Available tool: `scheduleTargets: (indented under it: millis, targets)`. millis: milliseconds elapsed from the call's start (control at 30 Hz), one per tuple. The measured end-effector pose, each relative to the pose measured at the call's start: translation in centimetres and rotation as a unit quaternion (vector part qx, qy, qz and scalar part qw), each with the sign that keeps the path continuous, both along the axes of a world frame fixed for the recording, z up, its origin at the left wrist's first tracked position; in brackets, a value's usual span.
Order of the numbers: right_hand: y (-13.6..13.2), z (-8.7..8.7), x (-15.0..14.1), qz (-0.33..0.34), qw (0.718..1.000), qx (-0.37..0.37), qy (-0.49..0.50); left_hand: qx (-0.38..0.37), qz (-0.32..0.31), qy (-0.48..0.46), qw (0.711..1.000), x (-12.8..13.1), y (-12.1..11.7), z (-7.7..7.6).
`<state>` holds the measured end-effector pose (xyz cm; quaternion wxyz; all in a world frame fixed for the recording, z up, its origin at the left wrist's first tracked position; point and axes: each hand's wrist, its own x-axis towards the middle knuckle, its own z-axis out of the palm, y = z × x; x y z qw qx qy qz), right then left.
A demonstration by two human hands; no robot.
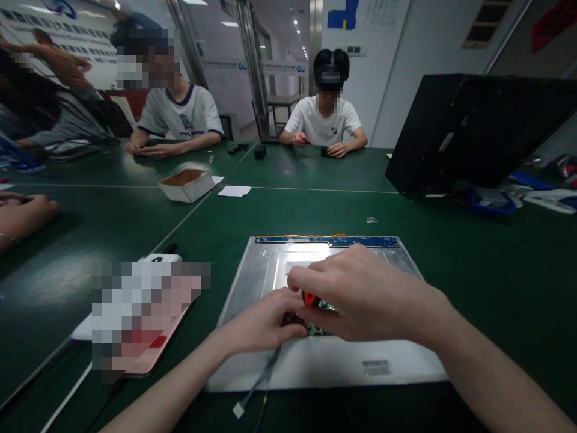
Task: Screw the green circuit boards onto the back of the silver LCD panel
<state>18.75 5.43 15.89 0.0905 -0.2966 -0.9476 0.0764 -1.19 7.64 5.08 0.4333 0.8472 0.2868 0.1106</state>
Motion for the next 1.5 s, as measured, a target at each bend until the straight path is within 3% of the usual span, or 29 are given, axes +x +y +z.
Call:
scheduleTargets:
  millis: [267, 567, 967, 1500]
  targets:
    - [-0.34, -0.13, 0.07, -0.003, 1.0, 0.018, -0.01, 0.016, -0.003, 0.006, 1.0, -0.21, -0.13, -0.5]
    - [-0.21, -0.21, -0.03, -0.01, 1.0, 0.027, -0.008, 0.003, -0.01, 0.014, 1.0, 0.07, 0.19, -0.01]
    - [-0.57, 0.32, 0.27, 0.025, 0.999, -0.021, -0.015, 0.019, -0.013, 0.006, 1.0, -0.05, 0.11, -0.43]
    - [-0.65, 0.16, 0.13, 0.002, 1.0, 0.01, -0.018, 0.009, -0.003, 0.029, 1.0, -0.09, 0.19, -0.42]
